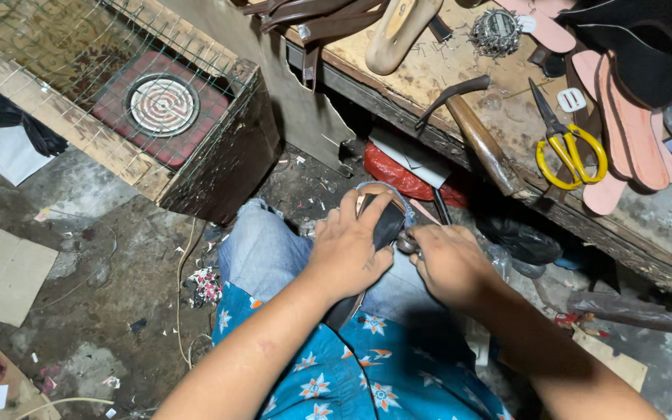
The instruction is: The person sits on the floor of a shoe workshop and works a black shoe upper over its last. They use pincers to grip and pull the upper material at the toe and sides, press and smooth the material by hand, and turn the shoe to work different areas, holding the shoe on their lap throughout.
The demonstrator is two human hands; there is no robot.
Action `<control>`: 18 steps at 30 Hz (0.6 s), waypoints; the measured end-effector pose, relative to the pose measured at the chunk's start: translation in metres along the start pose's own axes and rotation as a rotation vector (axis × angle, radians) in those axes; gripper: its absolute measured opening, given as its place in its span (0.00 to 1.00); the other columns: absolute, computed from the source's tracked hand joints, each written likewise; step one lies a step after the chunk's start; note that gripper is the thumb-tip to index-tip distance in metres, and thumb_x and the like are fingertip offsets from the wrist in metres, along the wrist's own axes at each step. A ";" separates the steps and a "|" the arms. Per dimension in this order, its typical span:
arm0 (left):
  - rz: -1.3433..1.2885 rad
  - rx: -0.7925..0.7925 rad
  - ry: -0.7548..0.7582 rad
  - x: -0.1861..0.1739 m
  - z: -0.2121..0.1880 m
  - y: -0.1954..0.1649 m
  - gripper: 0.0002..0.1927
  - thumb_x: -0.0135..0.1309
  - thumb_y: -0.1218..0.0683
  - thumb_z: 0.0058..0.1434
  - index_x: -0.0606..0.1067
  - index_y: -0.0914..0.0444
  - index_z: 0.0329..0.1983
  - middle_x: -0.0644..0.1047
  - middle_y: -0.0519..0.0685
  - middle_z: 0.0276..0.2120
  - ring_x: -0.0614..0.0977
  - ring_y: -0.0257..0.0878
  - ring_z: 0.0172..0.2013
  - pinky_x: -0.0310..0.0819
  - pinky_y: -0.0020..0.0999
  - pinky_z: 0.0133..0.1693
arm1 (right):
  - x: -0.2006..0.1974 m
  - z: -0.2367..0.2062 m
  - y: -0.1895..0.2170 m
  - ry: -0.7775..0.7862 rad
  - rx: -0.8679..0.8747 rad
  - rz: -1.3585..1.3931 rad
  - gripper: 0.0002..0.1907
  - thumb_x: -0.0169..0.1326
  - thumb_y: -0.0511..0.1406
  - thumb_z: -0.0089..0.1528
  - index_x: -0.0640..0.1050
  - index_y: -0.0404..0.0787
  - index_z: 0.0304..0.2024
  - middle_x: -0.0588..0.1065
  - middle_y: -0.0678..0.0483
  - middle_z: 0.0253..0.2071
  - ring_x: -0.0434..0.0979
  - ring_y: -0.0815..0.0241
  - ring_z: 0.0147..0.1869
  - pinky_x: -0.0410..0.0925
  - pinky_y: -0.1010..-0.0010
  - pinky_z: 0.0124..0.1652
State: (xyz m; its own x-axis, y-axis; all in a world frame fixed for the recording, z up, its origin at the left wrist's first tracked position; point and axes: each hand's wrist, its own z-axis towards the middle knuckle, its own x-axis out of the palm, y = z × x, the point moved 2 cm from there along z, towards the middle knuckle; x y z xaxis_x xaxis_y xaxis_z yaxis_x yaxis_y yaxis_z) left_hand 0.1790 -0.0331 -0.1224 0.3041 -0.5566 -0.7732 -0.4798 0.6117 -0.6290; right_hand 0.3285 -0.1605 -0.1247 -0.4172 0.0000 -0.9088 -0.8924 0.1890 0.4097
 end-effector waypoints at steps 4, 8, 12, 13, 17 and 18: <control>0.065 0.009 -0.050 0.004 -0.002 -0.005 0.47 0.62 0.47 0.48 0.59 0.49 0.73 0.60 0.65 0.66 0.71 0.62 0.55 0.63 0.56 0.55 | 0.009 -0.001 -0.008 -0.008 0.004 -0.064 0.12 0.54 0.36 0.59 0.74 0.37 0.44 0.75 0.43 0.41 0.74 0.41 0.49 0.67 0.53 0.48; -0.054 0.059 0.013 0.008 -0.001 0.006 0.43 0.59 0.47 0.50 0.60 0.52 0.72 0.58 0.67 0.67 0.69 0.65 0.56 0.62 0.58 0.54 | 0.017 -0.005 -0.001 0.031 0.016 -0.208 0.08 0.49 0.31 0.58 0.72 0.36 0.41 0.74 0.42 0.39 0.75 0.41 0.46 0.69 0.55 0.45; -0.182 0.072 -0.094 0.014 0.004 0.011 0.31 0.50 0.47 0.64 0.65 0.53 0.71 0.59 0.68 0.69 0.69 0.67 0.59 0.62 0.58 0.58 | 0.013 0.002 0.002 0.035 -0.012 -0.284 0.08 0.47 0.31 0.59 0.71 0.36 0.41 0.74 0.41 0.40 0.75 0.40 0.48 0.70 0.55 0.46; -0.172 0.041 -0.114 0.016 0.004 0.010 0.28 0.48 0.47 0.66 0.66 0.53 0.70 0.60 0.67 0.69 0.70 0.66 0.59 0.62 0.58 0.58 | 0.009 0.005 0.001 0.027 -0.045 -0.260 0.10 0.47 0.31 0.57 0.72 0.36 0.41 0.74 0.41 0.40 0.75 0.40 0.48 0.70 0.55 0.47; -0.082 0.034 -0.101 0.020 0.000 0.004 0.28 0.48 0.48 0.63 0.68 0.50 0.68 0.61 0.68 0.67 0.71 0.65 0.55 0.63 0.57 0.57 | 0.004 0.017 -0.013 0.293 0.094 0.010 0.11 0.52 0.37 0.61 0.73 0.37 0.43 0.76 0.41 0.43 0.75 0.39 0.53 0.68 0.53 0.51; -0.070 0.030 -0.097 0.020 0.001 0.003 0.28 0.48 0.48 0.62 0.68 0.50 0.68 0.62 0.68 0.66 0.71 0.65 0.54 0.63 0.57 0.57 | 0.006 0.019 -0.014 0.297 0.137 -0.050 0.09 0.51 0.35 0.62 0.73 0.37 0.43 0.76 0.41 0.43 0.76 0.39 0.53 0.68 0.53 0.51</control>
State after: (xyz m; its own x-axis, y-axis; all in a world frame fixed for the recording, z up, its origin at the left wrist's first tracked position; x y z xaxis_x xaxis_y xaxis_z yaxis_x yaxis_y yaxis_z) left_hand 0.1842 -0.0420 -0.1398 0.4152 -0.5425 -0.7303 -0.4302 0.5902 -0.6831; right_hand 0.3419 -0.1447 -0.1371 -0.4236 -0.2951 -0.8564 -0.8899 0.3120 0.3327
